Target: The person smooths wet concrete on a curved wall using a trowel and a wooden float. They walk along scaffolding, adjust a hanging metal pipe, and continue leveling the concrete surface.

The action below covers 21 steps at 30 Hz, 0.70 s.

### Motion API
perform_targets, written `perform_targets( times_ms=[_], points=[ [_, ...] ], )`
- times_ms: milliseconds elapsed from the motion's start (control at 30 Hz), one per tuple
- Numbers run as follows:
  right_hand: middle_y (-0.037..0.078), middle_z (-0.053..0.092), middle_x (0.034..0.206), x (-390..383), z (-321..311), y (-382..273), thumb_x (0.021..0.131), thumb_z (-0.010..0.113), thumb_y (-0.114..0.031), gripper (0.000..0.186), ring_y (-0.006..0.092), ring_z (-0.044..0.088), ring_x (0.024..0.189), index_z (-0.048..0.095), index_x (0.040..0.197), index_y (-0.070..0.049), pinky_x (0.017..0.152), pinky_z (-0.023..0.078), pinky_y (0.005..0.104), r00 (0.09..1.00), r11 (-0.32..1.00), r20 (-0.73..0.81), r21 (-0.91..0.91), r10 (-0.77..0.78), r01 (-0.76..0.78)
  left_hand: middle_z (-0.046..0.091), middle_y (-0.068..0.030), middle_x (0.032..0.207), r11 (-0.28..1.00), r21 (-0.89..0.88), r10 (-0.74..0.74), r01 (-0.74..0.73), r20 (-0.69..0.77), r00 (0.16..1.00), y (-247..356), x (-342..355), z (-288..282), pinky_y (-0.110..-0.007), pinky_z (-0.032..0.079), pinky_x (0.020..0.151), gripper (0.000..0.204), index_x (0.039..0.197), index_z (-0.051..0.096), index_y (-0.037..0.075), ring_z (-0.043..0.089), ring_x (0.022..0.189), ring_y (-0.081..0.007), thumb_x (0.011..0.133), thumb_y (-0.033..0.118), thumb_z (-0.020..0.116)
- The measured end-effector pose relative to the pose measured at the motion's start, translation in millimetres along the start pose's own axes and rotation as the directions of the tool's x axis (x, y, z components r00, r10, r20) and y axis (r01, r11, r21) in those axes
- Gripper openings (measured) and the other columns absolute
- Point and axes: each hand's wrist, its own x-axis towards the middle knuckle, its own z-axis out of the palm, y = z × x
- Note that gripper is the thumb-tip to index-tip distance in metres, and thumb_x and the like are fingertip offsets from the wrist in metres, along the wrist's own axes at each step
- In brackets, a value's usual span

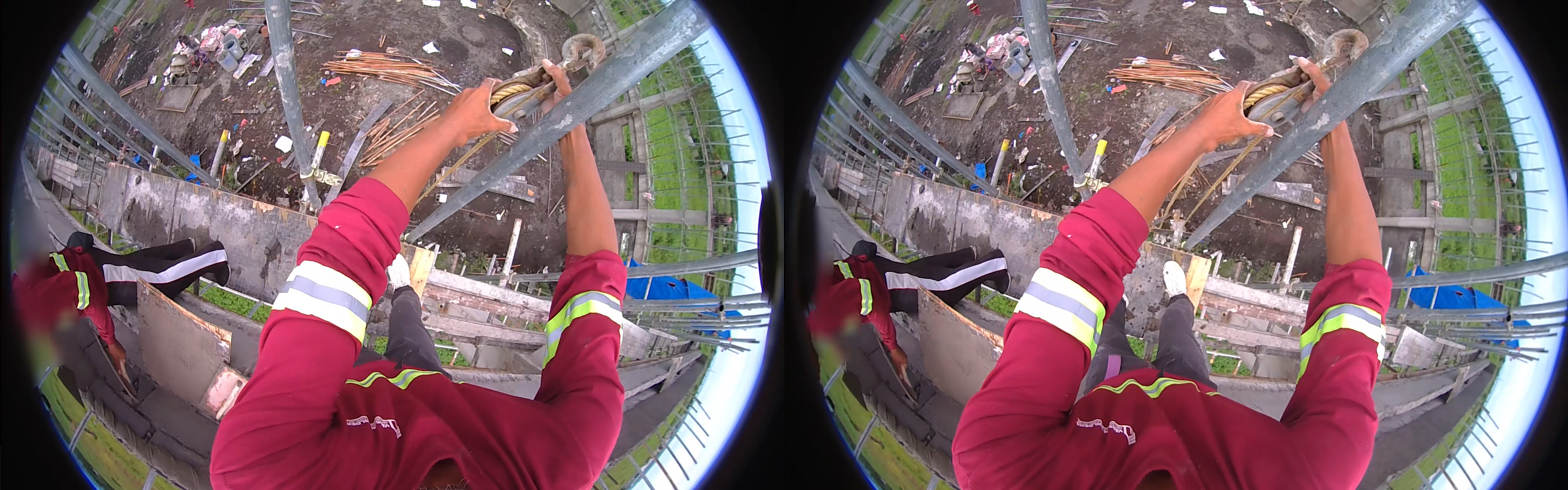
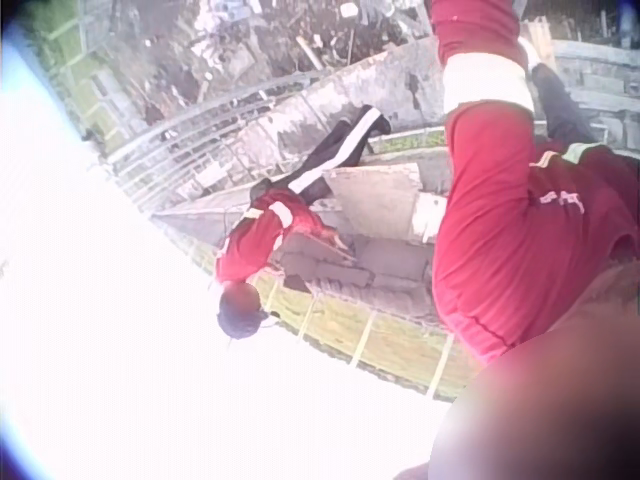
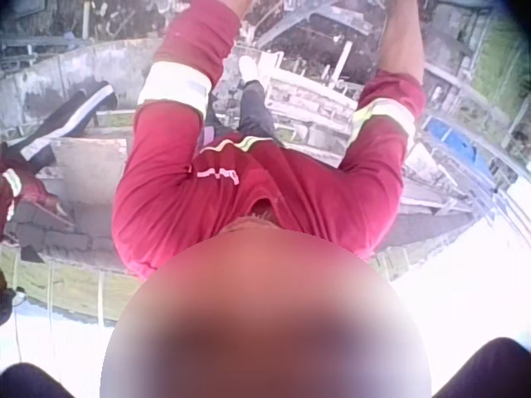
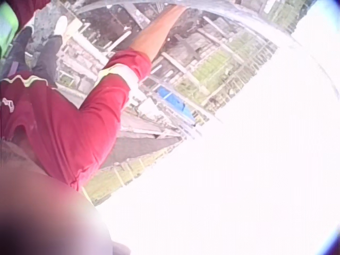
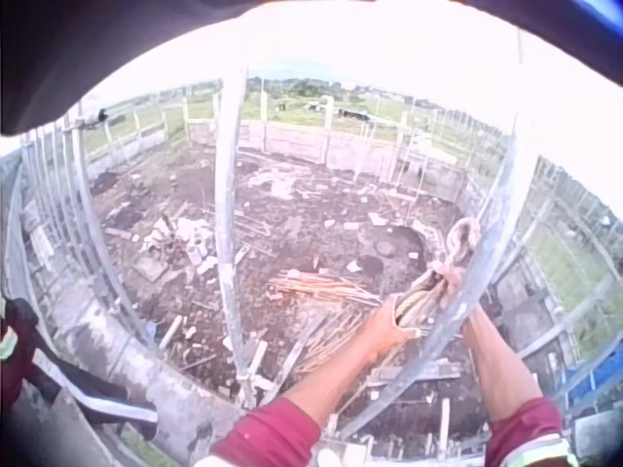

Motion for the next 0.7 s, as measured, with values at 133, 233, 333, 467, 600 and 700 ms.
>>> perform_targets(
  times_ms=[133,233,333,467,600,700],
  points=[
    [0.007,0.066,0.099,0,-4,6,0.087,0.077,-0.028,0.030,0.0222,0.064,0.096,0.061,0.105,-0.008,0.095,0.050,0.0424,0.993,0.996,0.071,-0.025,0.092,-0.091,0.070,-0.0173,0.113,0.993,-0.092,-0.077,0.075,-0.013,0.997,-2,9,20,-0.040,0.051,0.092,0.078,0.126,0.060,-0.001,0.067,0.105,-0.0286,0.064,0.033,0.092],
    [0.009,0.066,0.115,4,-12,15,0.087,0.075,-0.047,0.054,0.0243,0.061,0.111,0.062,0.121,-0.007,0.103,0.045,0.0459,0.996,0.990,0.055,-0.120,-0.072,0.079,0.071,-0.0144,0.113,0.958,-0.286,-0.026,0.022,-0.010,1.000,-17,7,30,-0.036,0.052,0.092,0.067,0.125,0.061,-0.001,0.067,0.102,-0.0203,0.070,0.024,0.090],
    [0.010,0.064,0.125,11,-19,11,0.088,0.065,-0.064,0.072,0.0265,0.057,0.118,0.060,0.130,-0.007,0.107,0.042,0.0473,0.914,0.980,0.357,-0.119,0.195,-0.162,0.073,-0.0147,0.107,0.871,-0.490,0.023,-0.036,-0.033,0.999,-32,-3,33,-0.035,0.054,0.087,0.059,0.119,0.064,-0.003,0.069,0.095,-0.0202,0.070,0.019,0.089],
    [0.020,0.058,0.133,-7,-18,-2,0.084,0.048,-0.083,0.102,0.0306,0.052,0.126,0.053,0.136,0.004,0.108,0.042,0.0480,0.987,0.989,0.151,-0.148,0.054,-0.032,0.073,-0.0104,0.107,0.840,-0.541,-0.070,0.042,-0.031,0.997,-48,-38,12,-0.033,0.054,0.086,0.054,0.118,0.064,-0.003,0.067,0.092,-0.0170,0.074,0.018,0.088],
    [0.024,0.064,0.112,-57,-5,-3,0.086,0.063,-0.068,0.087,0.0262,0.065,0.098,0.056,0.127,0.008,0.084,0.055,0.0378,0.928,0.923,-0.099,0.105,-0.360,0.369,0.072,-0.0092,0.111,0.878,-0.441,-0.226,0.187,-0.038,0.973,-74,-78,-39,-0.032,0.053,0.088,0.056,0.123,0.064,0.000,0.066,0.096,-0.0154,0.076,0.018,0.087],
    [0.011,0.066,0.076,-70,15,-2,0.081,0.084,-0.031,0.049,0.0205,0.065,0.066,0.061,0.108,0.003,0.066,0.056,0.0334,0.832,0.884,-0.303,-0.209,-0.465,0.419,0.070,-0.0131,0.114,0.901,-0.395,-0.225,0.178,-0.075,0.971,-92,-109,-76,-0.033,0.052,0.093,0.064,0.127,0.059,-0.005,0.066,0.102,-0.0173,0.078,0.026,0.086]
  ],
)
